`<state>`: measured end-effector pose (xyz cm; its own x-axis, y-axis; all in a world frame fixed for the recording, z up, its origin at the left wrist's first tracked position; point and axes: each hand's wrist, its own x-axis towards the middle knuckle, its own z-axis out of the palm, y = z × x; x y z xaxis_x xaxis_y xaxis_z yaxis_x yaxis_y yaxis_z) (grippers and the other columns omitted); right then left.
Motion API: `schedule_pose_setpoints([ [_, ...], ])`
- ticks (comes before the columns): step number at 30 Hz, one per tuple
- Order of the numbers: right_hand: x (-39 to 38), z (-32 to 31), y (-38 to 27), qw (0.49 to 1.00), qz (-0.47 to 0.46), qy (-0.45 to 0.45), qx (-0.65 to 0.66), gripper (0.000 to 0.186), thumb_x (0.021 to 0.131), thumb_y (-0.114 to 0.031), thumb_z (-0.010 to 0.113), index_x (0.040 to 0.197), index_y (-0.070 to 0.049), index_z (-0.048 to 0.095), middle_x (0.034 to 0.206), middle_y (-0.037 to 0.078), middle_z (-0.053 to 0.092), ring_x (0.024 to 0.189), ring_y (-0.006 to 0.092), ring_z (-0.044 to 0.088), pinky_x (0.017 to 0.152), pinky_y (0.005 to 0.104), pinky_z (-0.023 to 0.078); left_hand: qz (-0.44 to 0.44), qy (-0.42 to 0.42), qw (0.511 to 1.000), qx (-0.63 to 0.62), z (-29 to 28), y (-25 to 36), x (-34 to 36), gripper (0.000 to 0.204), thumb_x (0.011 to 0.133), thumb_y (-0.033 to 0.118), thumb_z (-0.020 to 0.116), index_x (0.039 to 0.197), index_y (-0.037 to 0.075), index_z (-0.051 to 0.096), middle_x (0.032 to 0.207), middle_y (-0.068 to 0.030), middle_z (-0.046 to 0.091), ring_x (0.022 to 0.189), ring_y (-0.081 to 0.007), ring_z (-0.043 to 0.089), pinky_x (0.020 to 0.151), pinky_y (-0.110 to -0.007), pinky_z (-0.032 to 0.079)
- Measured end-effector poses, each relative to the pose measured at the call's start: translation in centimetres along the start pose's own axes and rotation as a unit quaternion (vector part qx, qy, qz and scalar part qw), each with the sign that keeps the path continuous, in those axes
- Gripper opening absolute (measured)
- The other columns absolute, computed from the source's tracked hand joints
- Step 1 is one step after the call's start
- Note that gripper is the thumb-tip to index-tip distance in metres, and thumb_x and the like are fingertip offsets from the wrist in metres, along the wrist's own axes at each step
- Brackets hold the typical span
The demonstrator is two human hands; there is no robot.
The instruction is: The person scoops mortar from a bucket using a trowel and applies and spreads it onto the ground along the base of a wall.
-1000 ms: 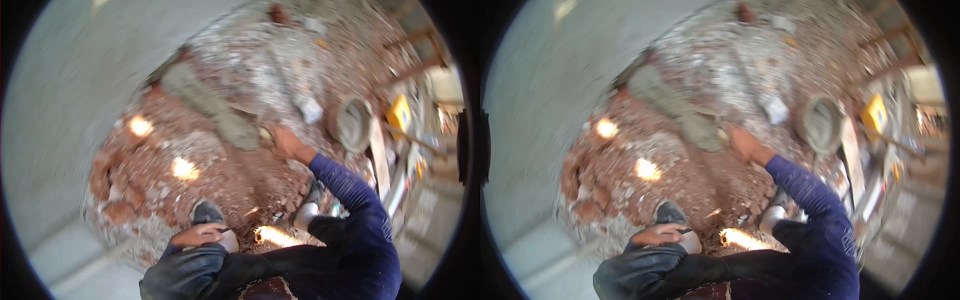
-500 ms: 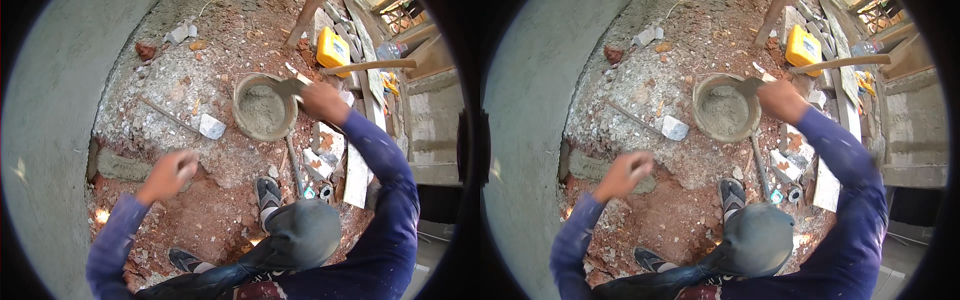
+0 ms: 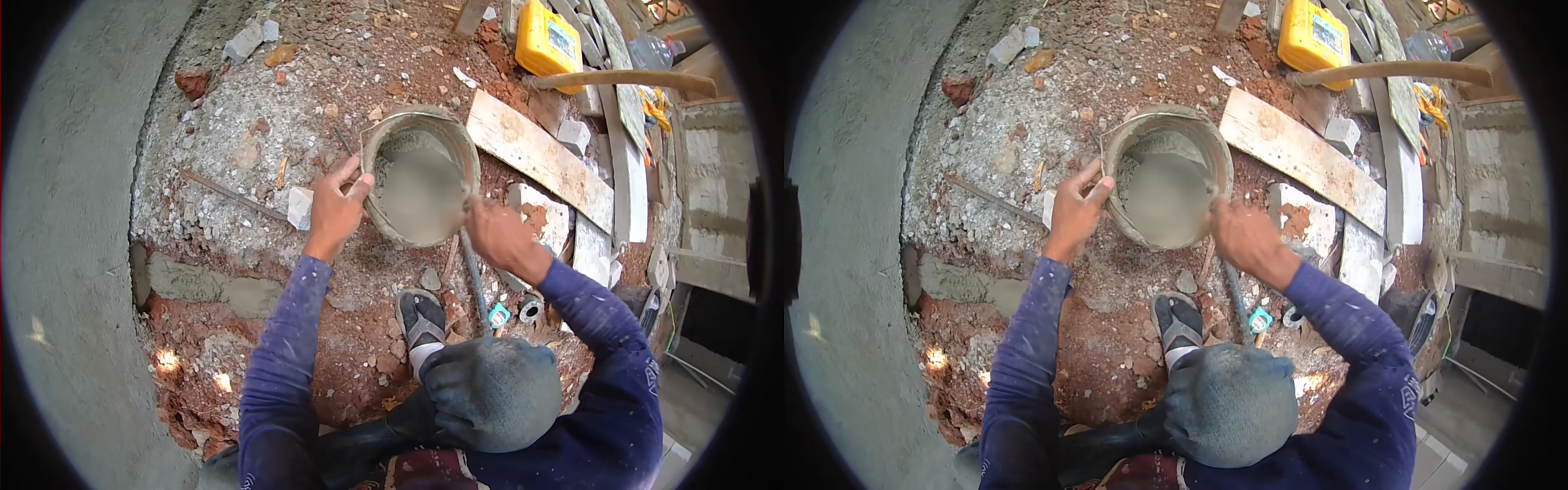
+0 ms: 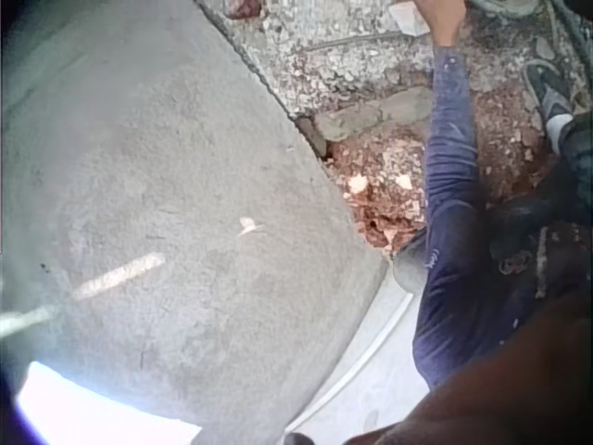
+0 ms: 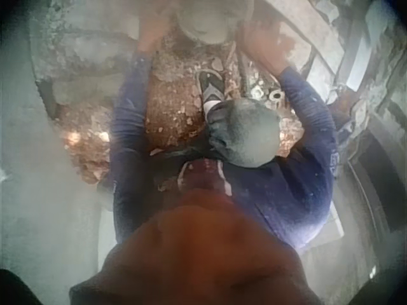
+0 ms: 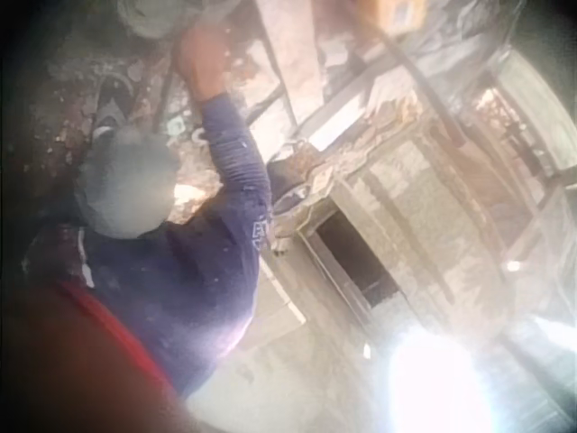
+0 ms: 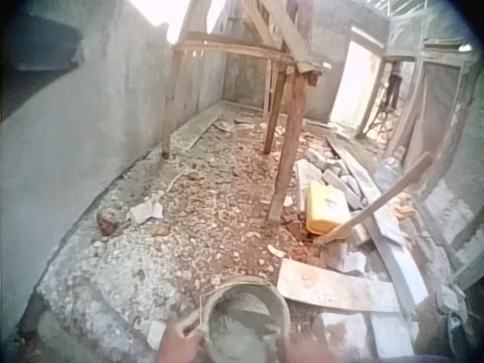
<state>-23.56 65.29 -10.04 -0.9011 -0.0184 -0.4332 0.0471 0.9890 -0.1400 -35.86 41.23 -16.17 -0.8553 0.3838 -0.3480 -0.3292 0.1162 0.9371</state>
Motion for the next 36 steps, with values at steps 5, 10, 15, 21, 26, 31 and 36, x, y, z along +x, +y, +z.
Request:
schedule_pose_setpoints([
  [5,1.4,3.0,-1.5,0.977,-0.029,-0.08,0.195,0.033,0.099,-0.022,0.044,0.107,0.009,0.051,0.07,0.025,0.062,0.072,0.0449,0.065,0.066,0.0524,0.056,0.036,-0.004,0.999,0.007,2.3,-0.2,-1.2,0.052,0.094,0.016,0.066,0.14,-0.002,0.051,0.106,-0.0073,0.068,0.083,-0.0098,0.065,0.059,-0.023,0.054],
  [10,1.6,-0.4,-0.3,0.909,0.037,-0.166,0.382,0.033,0.101,-0.023,0.046,0.103,0.008,0.056,0.078,0.015,0.06,0.059,0.0241,0.06,0.048,0.0395,0.052,0.013,-0.005,0.999,-0.05,3.2,-0.6,-2.5,0.054,0.09,0.015,0.071,0.137,-0.004,0.053,0.105,-0.0116,0.068,0.085,-0.0101,0.064,0.066,-0.026,0.056],
  [15,0.2,-1.5,0.9,0.786,0.172,-0.235,0.546,0.028,0.102,-0.023,0.049,0.103,0.004,0.058,0.072,0.003,0.052,0.051,0.0106,0.05,0.04,0.0256,0.044,0.035,0.0,0.999,-0.018,2.1,-0.8,-2.5,0.054,0.093,0.015,0.068,0.139,-0.006,0.049,0.101,-0.0098,0.067,0.08,-0.0111,0.065,0.063,-0.026,0.058],
  [21,-2.0,-3.3,1.3,0.867,0.095,-0.105,0.478,0.027,0.102,-0.028,0.051,0.101,-0.003,0.061,0.066,0.0,0.052,0.052,0.0086,0.05,0.046,0.027,0.042,-0.046,-0.012,0.998,-0.041,-4.5,-0.2,0.1,0.066,0.095,0.028,0.066,0.147,-0.003,0.039,0.105,-0.0064,0.066,0.08,-0.0116,0.066,0.067,-0.026,0.058],
  [26,-5.1,-7.0,-2.8,0.889,0.072,-0.079,0.446,0.028,0.101,-0.031,0.054,0.098,-0.004,0.06,0.064,-0.001,0.05,0.052,0.0065,0.048,0.046,0.0246,0.038,0.01,-0.122,0.938,0.323,-15.2,-1.7,-11.8,0.055,0.093,0.04,0.064,0.133,0.002,0.057,0.109,-0.0131,0.068,0.092,-0.0223,0.067,0.082,-0.036,0.053],
  [31,-6.2,-6.2,-12.7,0.885,0.063,-0.197,0.418,0.025,0.1,-0.026,0.055,0.095,-0.002,0.058,0.064,0.0,0.052,0.044,0.0083,0.05,0.039,0.0237,0.04,-0.292,-0.464,0.822,0.153,-25.5,-4.7,-35.5,0.051,0.094,0.041,0.064,0.129,0.005,0.06,0.125,-0.0151,0.064,0.115,-0.0274,0.061,0.097,-0.04,0.047],
  [36,-3.1,2.8,-23.1,0.815,-0.004,-0.371,0.446,0.021,0.101,-0.024,0.053,0.096,-0.005,0.059,0.067,0.002,0.054,0.047,0.01,0.051,0.042,0.0254,0.044,-0.159,-0.311,0.93,-0.116,-26.8,-10.3,-51.1,0.046,0.099,0.036,0.058,0.131,0.002,0.057,0.123,-0.0103,0.065,0.11,-0.0207,0.061,0.095,-0.032,0.047],
])
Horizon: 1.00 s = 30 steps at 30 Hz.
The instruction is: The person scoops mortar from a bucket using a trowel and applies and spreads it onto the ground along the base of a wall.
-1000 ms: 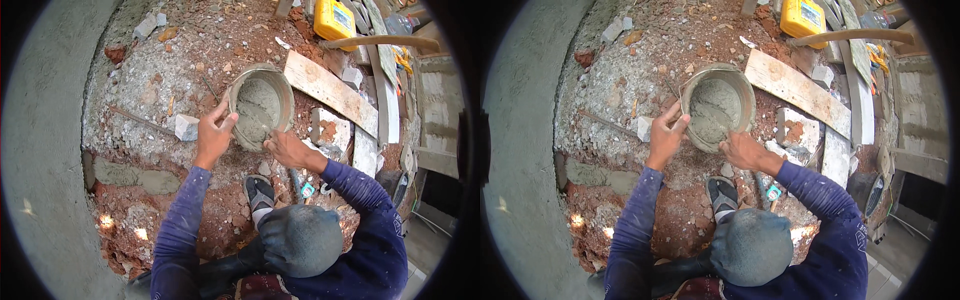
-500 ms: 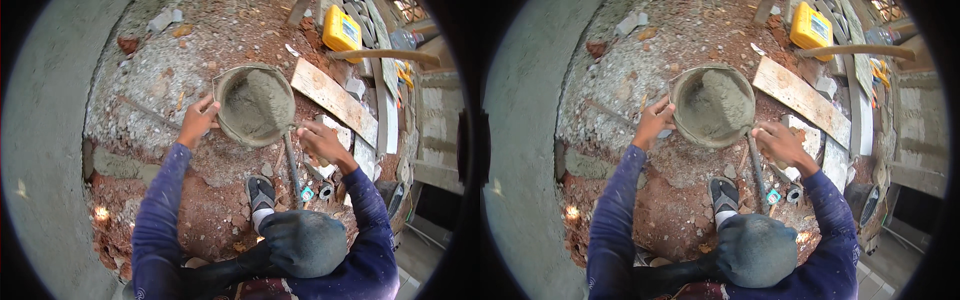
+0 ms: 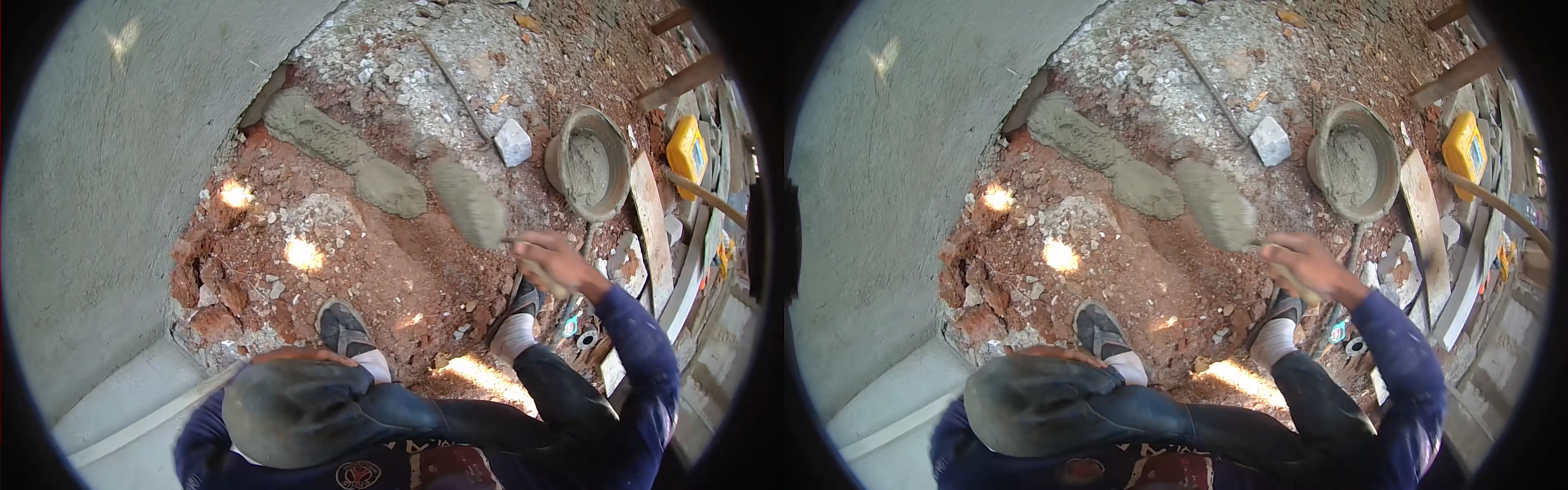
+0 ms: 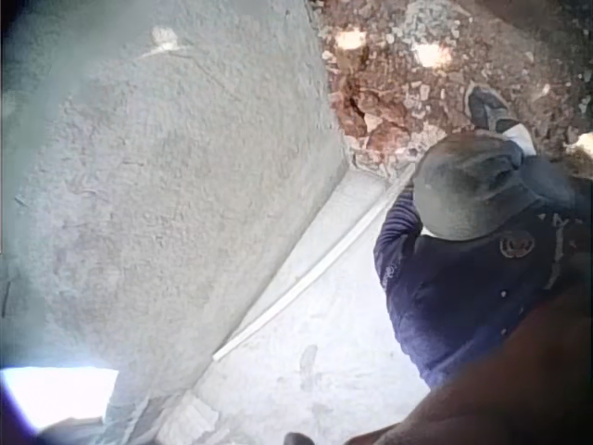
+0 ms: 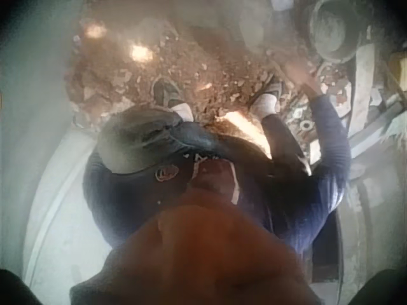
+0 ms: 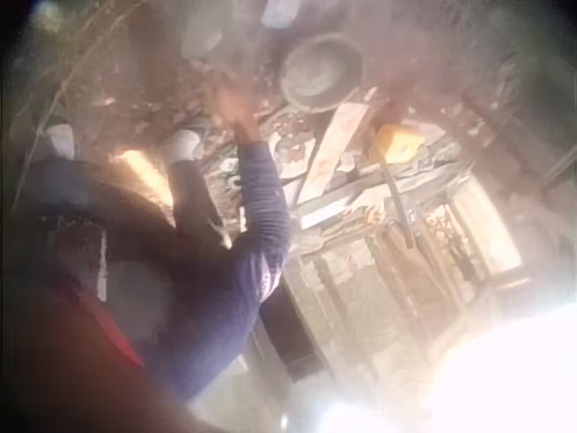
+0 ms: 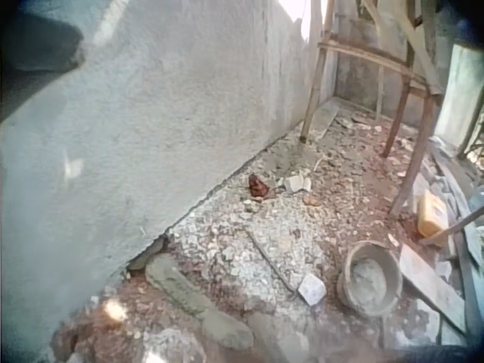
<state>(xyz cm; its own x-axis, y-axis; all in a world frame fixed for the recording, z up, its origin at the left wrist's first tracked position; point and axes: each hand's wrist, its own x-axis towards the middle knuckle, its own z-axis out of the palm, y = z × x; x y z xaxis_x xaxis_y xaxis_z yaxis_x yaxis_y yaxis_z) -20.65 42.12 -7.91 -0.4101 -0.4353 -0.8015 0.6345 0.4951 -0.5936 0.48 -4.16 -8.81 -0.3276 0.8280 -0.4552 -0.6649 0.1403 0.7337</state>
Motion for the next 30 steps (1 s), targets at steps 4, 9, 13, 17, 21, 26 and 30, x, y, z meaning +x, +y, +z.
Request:
schedule_pose_setpoints([
  [4,11.4,6.2,1.0,0.99,-0.072,0.02,-0.116,0.022,0.098,-0.024,0.053,0.096,-0.005,0.062,0.073,0.006,0.058,0.06,0.0148,0.059,0.057,0.0317,0.052,-0.098,0.117,0.968,-0.201,3.0,-5.5,-1.9,0.045,0.1,0.035,0.057,0.13,0.002,0.057,0.118,-0.0088,0.066,0.107,-0.0176,0.061,0.092,-0.031,0.047],
  [9,21.5,12.0,1.5,0.888,-0.175,0.182,-0.384,0.032,0.093,-0.025,0.052,0.112,-0.001,0.061,0.097,0.023,0.067,0.087,0.0346,0.068,0.079,0.0463,0.054,-0.106,0.164,0.932,-0.305,2.7,-7.9,-0.5,0.044,0.1,0.033,0.056,0.13,0.001,0.057,0.113,-0.007,0.067,0.102,-0.0137,0.062,0.088,-0.029,0.048],
  [13,22.8,13.9,3.1,0.844,-0.217,0.318,-0.373,0.038,0.095,-0.026,0.051,0.117,0.004,0.058,0.106,0.032,0.064,0.092,0.0468,0.065,0.083,0.0541,0.051,-0.07,0.126,0.985,-0.097,0.8,-9.1,2.1,0.038,0.101,0.034,0.055,0.119,0.002,0.064,0.106,-0.0037,0.065,0.093,-0.0095,0.059,0.083,-0.027,0.048],
  [17,22.1,14.0,5.6,0.849,-0.106,0.267,-0.444,0.04,0.095,-0.024,0.051,0.119,0.007,0.056,0.107,0.033,0.063,0.093,0.0469,0.064,0.084,0.0525,0.051,-0.116,0.114,0.977,-0.14,-0.7,-11.2,4.7,0.044,0.101,0.035,0.055,0.114,-0.007,0.063,0.095,-0.0126,0.071,0.076,-0.0149,0.068,0.07,-0.027,0.054],
  [21,21.2,14.2,7.4,0.78,-0.247,0.291,-0.496,0.039,0.095,-0.022,0.051,0.123,0.006,0.053,0.104,0.032,0.064,0.091,0.0476,0.062,0.082,0.0523,0.051,-0.134,0.123,0.968,-0.171,-1.3,-12.0,5.4,0.049,0.102,0.036,0.053,0.107,-0.011,0.065,0.088,-0.0197,0.073,0.069,-0.0223,0.072,0.062,-0.031,0.058],
  [26,19.9,14.3,7.8,0.8,-0.265,0.317,-0.435,0.039,0.094,-0.02,0.053,0.123,0.006,0.05,0.098,0.031,0.063,0.089,0.0481,0.062,0.078,0.0531,0.051,-0.159,0.12,0.961,-0.19,-1.9,-11.3,5.7,0.05,0.101,0.038,0.054,0.107,-0.011,0.066,0.088,-0.0219,0.073,0.066,-0.0243,0.072,0.062,-0.032,0.058],
  [30,19.2,13.6,7.6,0.847,-0.203,0.27,-0.411,0.037,0.094,-0.018,0.054,0.121,0.006,0.051,0.099,0.03,0.062,0.089,0.0467,0.062,0.078,0.0532,0.051,-0.17,0.115,0.958,-0.199,-2.1,-12.1,5.6,0.049,0.101,0.037,0.055,0.108,-0.01,0.066,0.088,-0.023,0.073,0.066,-0.0252,0.072,0.061,-0.032,0.058],
])
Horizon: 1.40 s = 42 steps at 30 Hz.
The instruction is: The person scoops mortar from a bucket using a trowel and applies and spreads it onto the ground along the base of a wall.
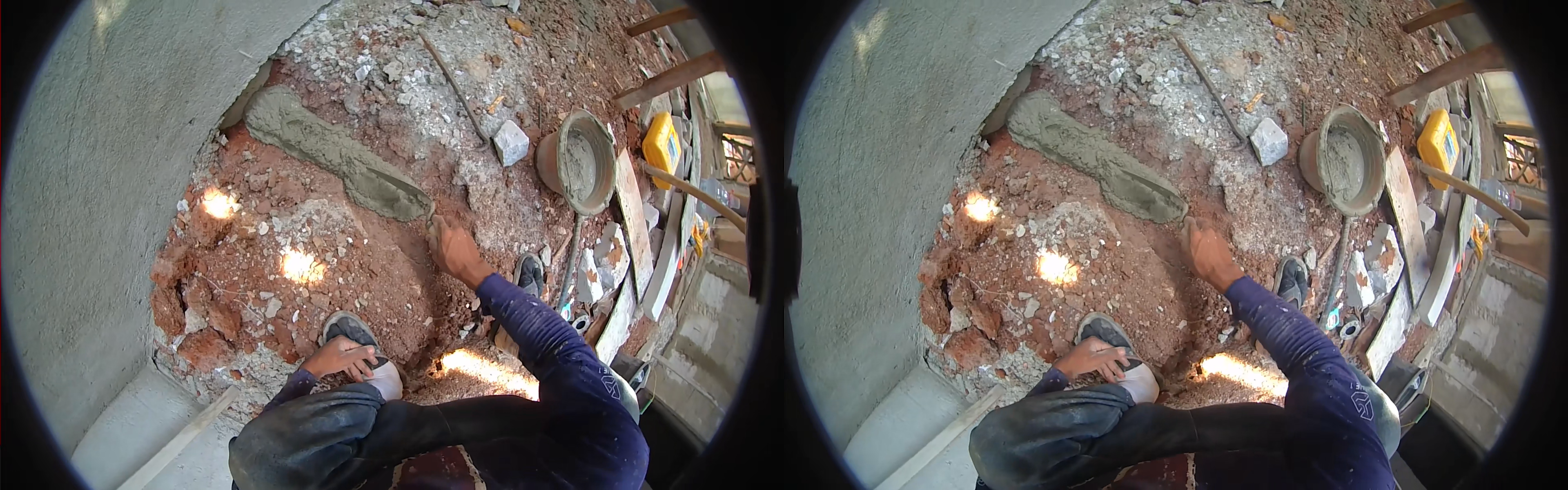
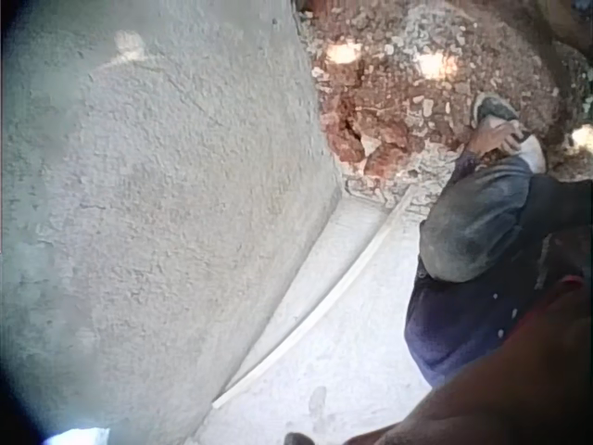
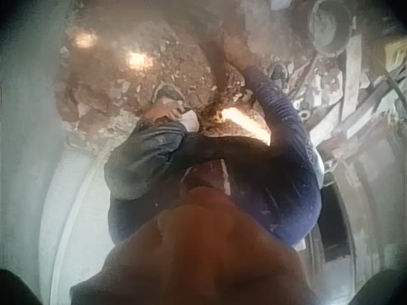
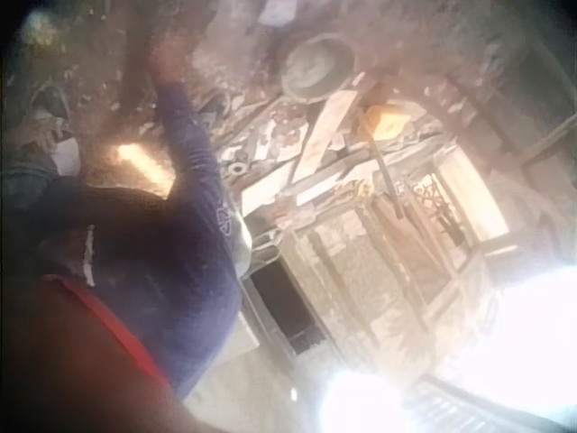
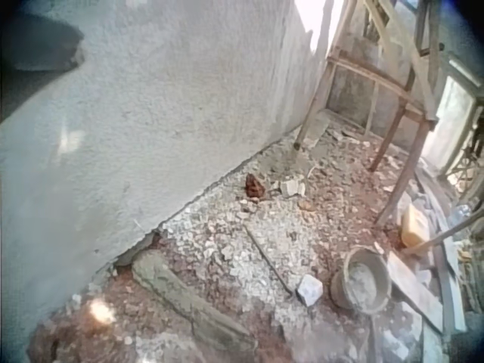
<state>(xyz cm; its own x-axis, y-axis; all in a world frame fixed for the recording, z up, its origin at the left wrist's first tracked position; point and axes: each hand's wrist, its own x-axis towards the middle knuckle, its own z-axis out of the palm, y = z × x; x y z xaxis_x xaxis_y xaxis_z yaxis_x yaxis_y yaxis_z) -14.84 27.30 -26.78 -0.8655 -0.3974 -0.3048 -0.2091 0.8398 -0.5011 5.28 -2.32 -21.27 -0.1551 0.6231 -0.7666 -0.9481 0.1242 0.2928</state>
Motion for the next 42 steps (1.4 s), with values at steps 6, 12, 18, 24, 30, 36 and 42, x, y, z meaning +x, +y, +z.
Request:
schedule_pose_setpoints([
  [6,-0.5,-2.1,-0.2,0.997,-0.054,0.047,-0.04,0.035,0.093,-0.016,0.053,0.122,0.004,0.049,0.11,0.027,0.061,0.1,0.0427,0.062,0.08,0.0499,0.052,0.012,-0.029,0.999,0.01,0.6,0.2,-0.2,0.042,0.101,0.032,0.057,0.117,-0.006,0.064,0.096,-0.018,0.073,0.077,-0.0192,0.072,0.067,-0.029,0.057],
  [12,-1.1,-9.4,-1.6,0.998,-0.018,0.001,0.059,0.037,0.094,-0.022,0.054,0.121,0.001,0.046,0.094,0.024,0.064,0.079,0.0434,0.065,0.069,0.0492,0.054,-0.062,-0.056,0.956,0.281,4.7,10.4,-2.6,0.031,0.098,0.018,0.059,0.122,-0.002,0.062,0.098,-0.0104,0.073,0.083,-0.0142,0.069,0.074,-0.028,0.055],
  [18,-5.2,-26.2,4.3,0.986,-0.092,-0.122,0.073,0.037,0.094,-0.019,0.049,0.127,-0.002,0.048,0.1,0.021,0.065,0.085,0.0339,0.066,0.079,0.0486,0.057,0.091,0.016,0.907,0.41,8.6,24.0,-5.6,0.029,0.087,0.006,0.058,0.114,0.002,0.066,0.09,-0.0093,0.072,0.078,-0.0144,0.066,0.073,-0.03,0.054],
  [24,-12.0,-39.9,12.5,0.995,0.053,-0.066,-0.054,0.027,0.091,-0.019,0.052,0.111,-0.002,0.056,0.084,0.022,0.066,0.077,0.036,0.068,0.072,0.0491,0.056,0.203,0.122,0.794,0.56,14.4,35.5,3.3,0.031,0.091,0.019,0.065,0.117,0.003,0.065,0.091,-0.0106,0.071,0.079,-0.0175,0.064,0.073,-0.034,0.052],
  [30,-7.8,-40.2,21.0,0.942,0.18,-0.026,-0.283,0.031,0.091,-0.017,0.052,0.108,0.007,0.061,0.091,0.022,0.069,0.08,0.0338,0.07,0.073,0.042,0.057,0.3,0.195,0.825,0.437,19.3,43.8,18.9,0.054,0.093,0.02,0.063,0.138,-0.005,0.048,0.126,-0.0187,0.063,0.107,-0.0256,0.066,0.093,-0.036,0.051],
  [36,-7.1,-34.8,23.6,0.938,-0.013,-0.054,-0.342,0.032,0.092,-0.009,0.047,0.114,0.012,0.056,0.091,0.019,0.068,0.076,0.0283,0.07,0.058,0.0403,0.057,0.332,0.212,0.885,0.247,21.3,48.0,27.3,0.065,0.093,0.012,0.063,0.15,-0.002,0.034,0.134,-0.0187,0.058,0.106,-0.0237,0.066,0.083,-0.034,0.055],
  [42,-11.0,-34.4,28.1,0.975,0.054,0.054,-0.209,0.035,0.092,-0.01,0.045,0.116,0.016,0.049,0.076,0.023,0.062,0.058,0.037,0.064,0.05,0.0466,0.052,0.314,0.166,0.907,0.228,23.3,48.1,27.8,0.059,0.091,0.001,0.061,0.147,0.003,0.043,0.122,-0.0111,0.064,0.09,-0.0113,0.065,0.064,-0.026,0.054],
])
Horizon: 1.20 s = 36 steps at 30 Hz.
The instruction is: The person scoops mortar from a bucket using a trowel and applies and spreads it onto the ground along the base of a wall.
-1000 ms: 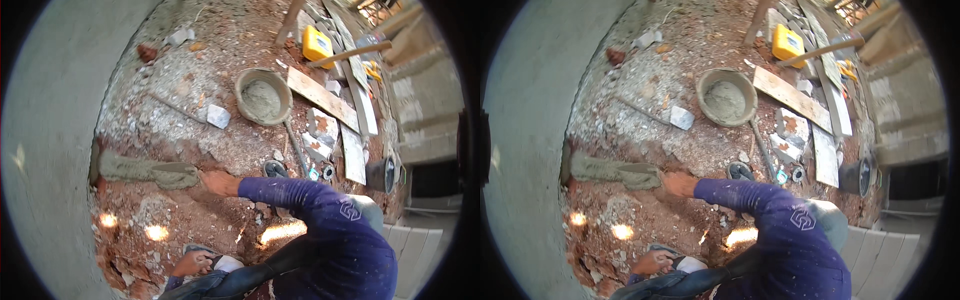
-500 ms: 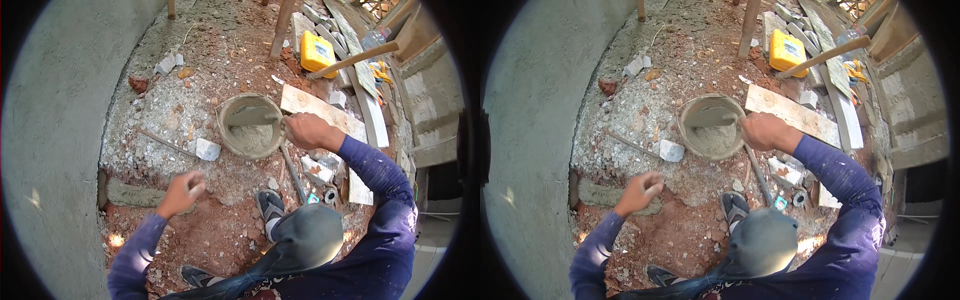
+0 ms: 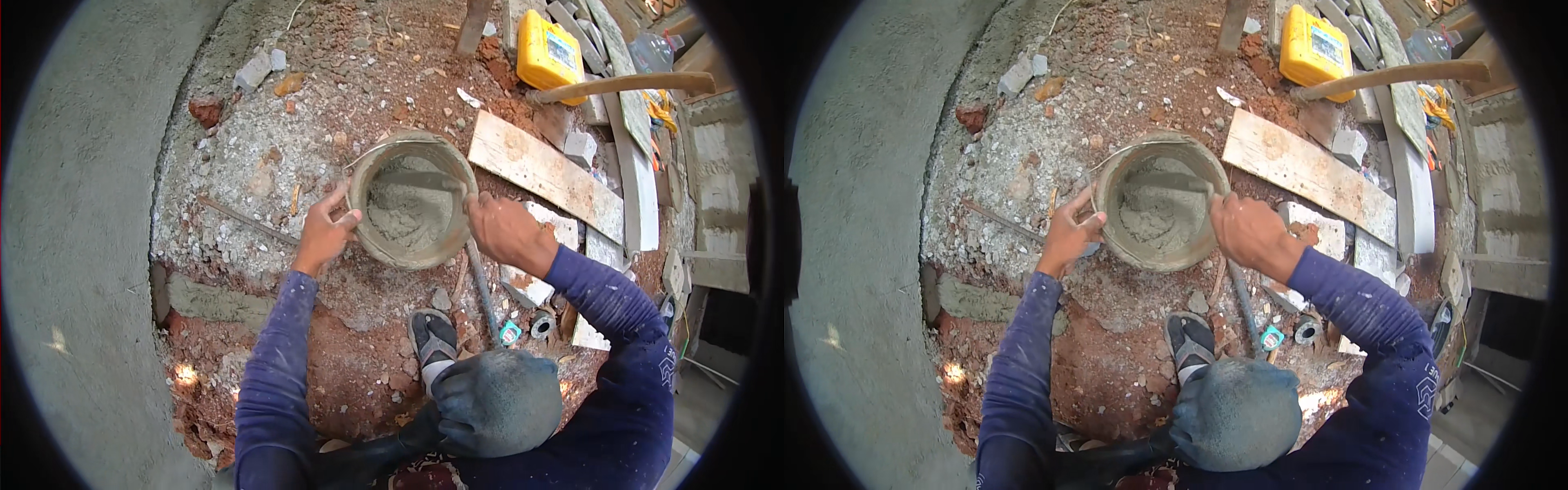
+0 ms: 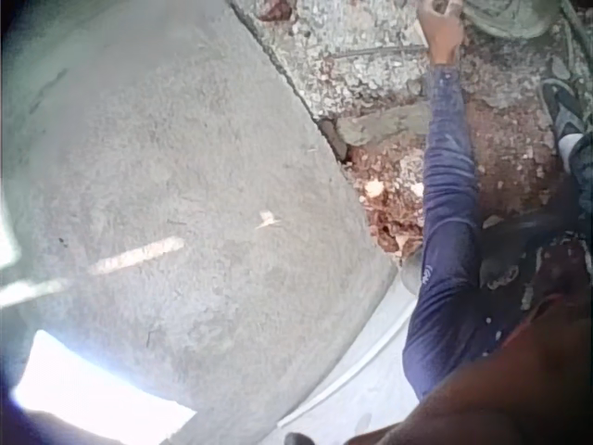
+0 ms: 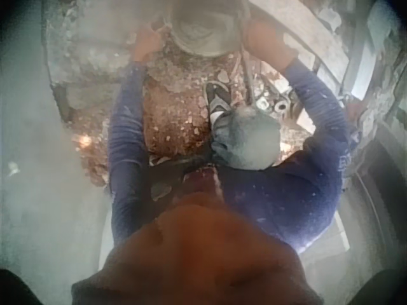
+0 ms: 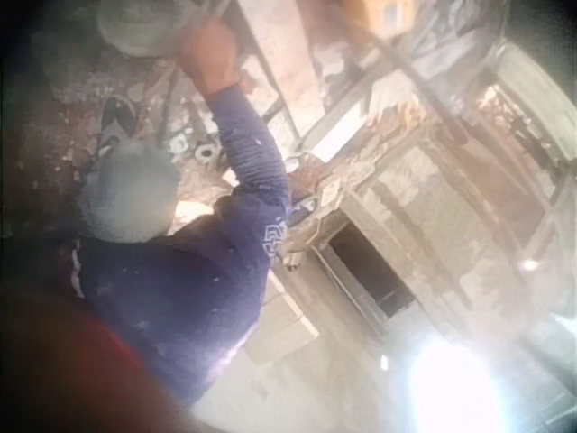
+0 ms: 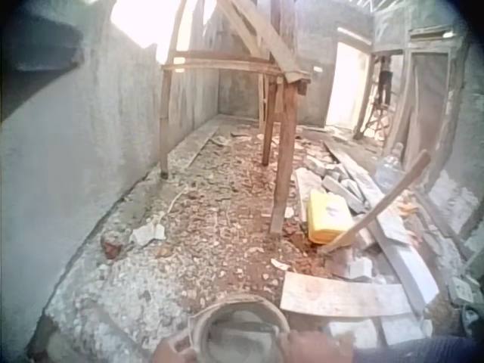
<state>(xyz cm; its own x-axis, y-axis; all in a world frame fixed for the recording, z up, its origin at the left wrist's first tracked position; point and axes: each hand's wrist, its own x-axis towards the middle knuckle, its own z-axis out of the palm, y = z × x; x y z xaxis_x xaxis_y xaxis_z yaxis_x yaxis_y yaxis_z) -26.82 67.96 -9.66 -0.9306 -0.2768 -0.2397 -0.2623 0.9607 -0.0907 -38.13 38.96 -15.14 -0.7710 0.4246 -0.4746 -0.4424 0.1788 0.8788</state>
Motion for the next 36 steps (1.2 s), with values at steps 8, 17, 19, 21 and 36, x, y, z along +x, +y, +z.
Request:
schedule_pose_setpoints([
  [8,-1.2,7.5,-3.3,0.982,-0.092,-0.113,0.122,0.047,0.09,-0.012,0.049,0.129,0.013,0.044,0.081,0.032,0.061,0.067,0.0415,0.064,0.06,0.0512,0.053,0.104,-0.006,0.992,0.072,3.7,-1.5,-1.9,0.063,0.09,0.004,0.064,0.149,0.007,0.042,0.149,-0.0144,0.043,0.105,-0.0184,0.065,0.074,-0.028,0.058],
  [17,-0.7,0.2,-2.8,0.674,0.256,-0.273,0.637,0.021,0.096,-0.018,0.054,0.098,0.002,0.056,0.074,0.007,0.056,0.054,0.0141,0.054,0.045,0.0299,0.048,0.163,-0.025,0.98,0.11,6.7,-1.5,-4.1,0.06,0.088,0.005,0.068,0.141,-0.008,0.045,0.114,-0.0087,0.056,0.089,-0.0125,0.062,0.077,-0.026,0.052],
  [19,-1.4,-0.4,-2.3,0.626,0.258,-0.272,0.684,0.018,0.097,-0.018,0.054,0.095,0.0,0.055,0.074,0.004,0.055,0.053,0.0097,0.05,0.043,0.0255,0.045,0.189,-0.008,0.972,0.137,6.7,-1.4,-4.3,0.06,0.087,0.004,0.068,0.143,-0.004,0.046,0.103,-0.0066,0.055,0.085,-0.0115,0.059,0.075,-0.028,0.052],
  [21,-2.4,-0.4,-2.1,0.609,0.294,-0.247,0.693,0.016,0.099,-0.016,0.052,0.091,-0.002,0.054,0.073,0.002,0.054,0.053,0.0087,0.049,0.042,0.0254,0.044,0.207,-0.025,0.96,0.19,6.5,-1.3,-3.9,0.06,0.088,0.006,0.068,0.144,0.001,0.047,0.108,-0.0085,0.058,0.091,-0.0124,0.06,0.079,-0.029,0.051],
  [36,-3.0,-6.6,-11.6,0.744,0.174,-0.207,0.611,0.016,0.095,-0.022,0.06,0.094,-0.005,0.059,0.066,0.0,0.053,0.047,0.0074,0.05,0.041,0.0229,0.04,0.06,-0.091,0.882,0.459,-18.2,-3.6,-18.5,0.046,0.094,0.032,0.063,0.129,0.002,0.058,0.114,-0.0211,0.067,0.104,-0.0337,0.065,0.093,-0.046,0.049],
])
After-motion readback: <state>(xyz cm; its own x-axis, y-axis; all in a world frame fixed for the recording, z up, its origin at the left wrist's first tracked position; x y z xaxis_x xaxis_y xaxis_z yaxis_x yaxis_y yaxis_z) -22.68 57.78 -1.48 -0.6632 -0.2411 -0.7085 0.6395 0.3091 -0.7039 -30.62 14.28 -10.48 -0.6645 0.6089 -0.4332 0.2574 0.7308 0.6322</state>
